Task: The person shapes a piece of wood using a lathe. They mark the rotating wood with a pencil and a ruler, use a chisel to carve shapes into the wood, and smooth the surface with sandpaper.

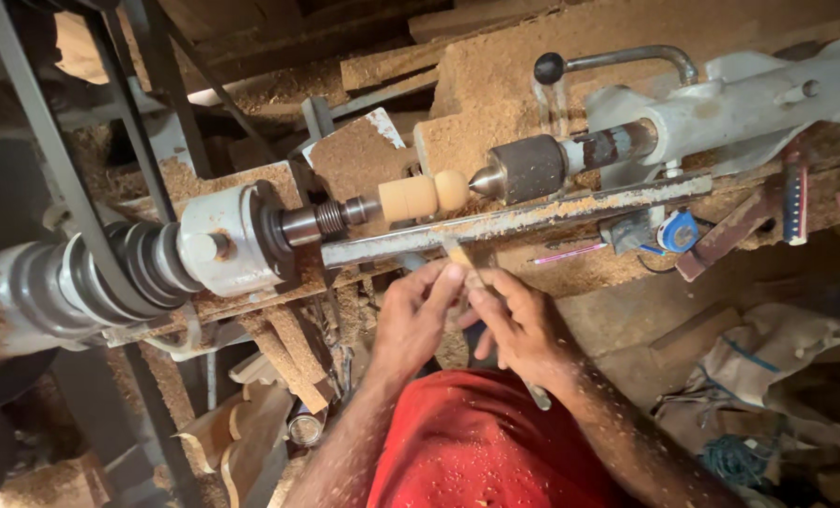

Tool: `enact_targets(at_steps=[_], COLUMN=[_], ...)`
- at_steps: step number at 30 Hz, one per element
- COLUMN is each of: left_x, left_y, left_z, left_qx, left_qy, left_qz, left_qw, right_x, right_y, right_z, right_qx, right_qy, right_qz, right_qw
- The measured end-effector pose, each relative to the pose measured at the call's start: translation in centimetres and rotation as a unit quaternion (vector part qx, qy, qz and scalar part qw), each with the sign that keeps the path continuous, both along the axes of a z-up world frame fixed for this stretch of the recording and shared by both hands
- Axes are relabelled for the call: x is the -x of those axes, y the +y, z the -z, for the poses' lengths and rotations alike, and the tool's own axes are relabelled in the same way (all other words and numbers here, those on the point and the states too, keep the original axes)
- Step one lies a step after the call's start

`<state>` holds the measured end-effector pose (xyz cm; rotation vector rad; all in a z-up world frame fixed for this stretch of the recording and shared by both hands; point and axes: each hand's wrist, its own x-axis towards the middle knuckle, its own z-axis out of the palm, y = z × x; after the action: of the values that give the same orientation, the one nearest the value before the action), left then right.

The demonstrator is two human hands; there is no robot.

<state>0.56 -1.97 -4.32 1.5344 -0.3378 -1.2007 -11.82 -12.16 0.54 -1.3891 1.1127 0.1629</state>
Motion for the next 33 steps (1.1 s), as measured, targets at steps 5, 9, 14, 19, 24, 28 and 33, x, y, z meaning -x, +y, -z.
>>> enact_targets(at_steps=[5,9,14,19,24,28,33], left_x=[0.7,0.5,0.3,0.3,0.3,0.2,-0.2], left_y=[-1.7,-2.2,-2.5,-2.6,-2.7,-2.8,-2.6], left_z=[-0.3,0.7,1.7,2.1,2.1,2.0,1.9], left_qx=[-0.031,0.007,0.020,0.008,0.004,-0.010,-0.011], left_qy=[0.042,0.057,0.141,0.151,0.165,0.176,0.182], left_qz=[-0.079,-0.121,-0.141,-0.146,-0.162,-0.169,-0.172], left_qw=[0.996,0.991,0.980,0.978,0.973,0.970,0.968], right_x=[0.9,2.8,2.6,2.4,2.4,2.2,1.7], right_y=[0.9,2.2,3.2,3.1,2.5,2.6,3.4], right_z=[0.2,-0.1,0.9,0.7,0.7,0.7,0.5], right_qx=[0.007,0.044,0.003,-0.018,-0.029,-0.040,-0.016], right_qy=[-0.113,-0.125,-0.138,-0.124,-0.147,-0.152,-0.142], right_qz=[0.037,0.038,0.110,0.133,0.134,0.145,0.148], right_qw=[0.993,0.990,0.984,0.983,0.980,0.977,0.978])
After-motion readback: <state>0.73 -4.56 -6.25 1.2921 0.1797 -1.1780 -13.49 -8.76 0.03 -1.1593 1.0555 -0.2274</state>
